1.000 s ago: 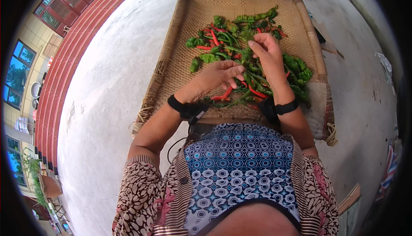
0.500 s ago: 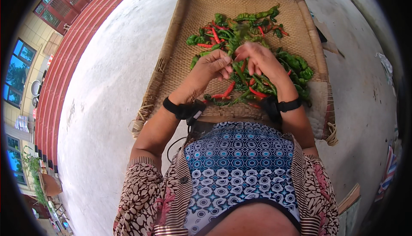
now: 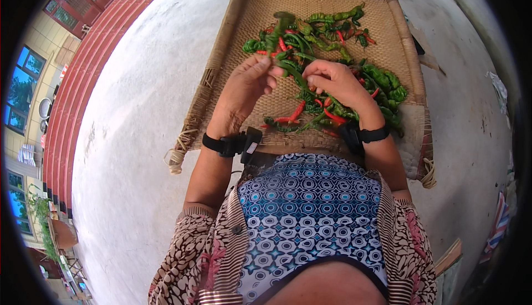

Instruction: The person sorts red and green peppers on a large woven tray by hand, moving them from a central pile into separate clusters.

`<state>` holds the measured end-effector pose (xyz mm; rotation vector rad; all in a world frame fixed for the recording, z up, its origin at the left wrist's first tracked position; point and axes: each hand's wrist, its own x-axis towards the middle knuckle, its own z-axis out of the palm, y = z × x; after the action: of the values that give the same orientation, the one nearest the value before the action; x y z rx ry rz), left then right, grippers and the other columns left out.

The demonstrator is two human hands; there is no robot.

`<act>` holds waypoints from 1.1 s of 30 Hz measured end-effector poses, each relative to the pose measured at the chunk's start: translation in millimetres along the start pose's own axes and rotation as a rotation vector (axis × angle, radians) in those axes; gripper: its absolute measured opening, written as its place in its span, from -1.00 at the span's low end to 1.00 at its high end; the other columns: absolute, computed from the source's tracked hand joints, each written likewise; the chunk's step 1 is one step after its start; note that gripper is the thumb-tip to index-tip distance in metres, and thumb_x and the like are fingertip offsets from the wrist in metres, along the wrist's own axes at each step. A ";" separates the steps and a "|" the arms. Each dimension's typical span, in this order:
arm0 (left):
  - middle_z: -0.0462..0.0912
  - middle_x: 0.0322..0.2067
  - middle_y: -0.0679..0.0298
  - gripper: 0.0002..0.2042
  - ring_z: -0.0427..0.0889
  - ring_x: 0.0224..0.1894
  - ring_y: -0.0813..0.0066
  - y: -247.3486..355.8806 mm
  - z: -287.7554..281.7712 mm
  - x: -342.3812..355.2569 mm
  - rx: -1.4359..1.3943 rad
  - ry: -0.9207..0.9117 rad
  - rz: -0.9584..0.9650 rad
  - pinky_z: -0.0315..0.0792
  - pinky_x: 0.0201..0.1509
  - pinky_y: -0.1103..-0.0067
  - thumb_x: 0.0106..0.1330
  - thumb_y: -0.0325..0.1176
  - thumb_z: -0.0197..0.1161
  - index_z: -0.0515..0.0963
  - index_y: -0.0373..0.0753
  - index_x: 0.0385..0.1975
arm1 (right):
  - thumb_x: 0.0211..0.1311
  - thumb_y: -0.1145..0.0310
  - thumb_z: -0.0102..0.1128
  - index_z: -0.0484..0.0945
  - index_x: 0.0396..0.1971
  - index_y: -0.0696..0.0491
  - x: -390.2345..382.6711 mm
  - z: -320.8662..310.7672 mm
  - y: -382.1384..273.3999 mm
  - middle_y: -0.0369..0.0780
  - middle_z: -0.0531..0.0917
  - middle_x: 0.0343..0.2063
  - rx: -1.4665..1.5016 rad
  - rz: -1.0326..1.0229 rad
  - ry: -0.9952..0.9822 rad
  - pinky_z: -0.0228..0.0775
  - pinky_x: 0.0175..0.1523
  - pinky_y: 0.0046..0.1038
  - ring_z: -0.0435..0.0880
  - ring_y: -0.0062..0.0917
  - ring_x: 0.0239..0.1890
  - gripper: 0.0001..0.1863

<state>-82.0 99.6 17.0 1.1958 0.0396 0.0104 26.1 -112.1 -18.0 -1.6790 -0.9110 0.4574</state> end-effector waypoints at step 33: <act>0.50 -0.17 0.10 -0.53 0.57 -0.31 0.39 -22.4 -2.4 -29.1 1.278 0.322 0.377 0.47 -0.26 0.54 0.12 -0.39 0.32 0.40 -0.28 0.06 | 0.29 0.38 0.07 0.51 -0.22 0.13 -0.6 -3.0 5.6 -0.32 0.56 -0.46 0.105 -0.032 -0.020 0.38 -0.31 -0.62 0.50 -0.71 -0.43 -0.84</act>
<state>-111.5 92.8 -4.0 2.4531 0.1123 0.5839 29.6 -115.0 -22.4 -1.5650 -0.9112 0.4930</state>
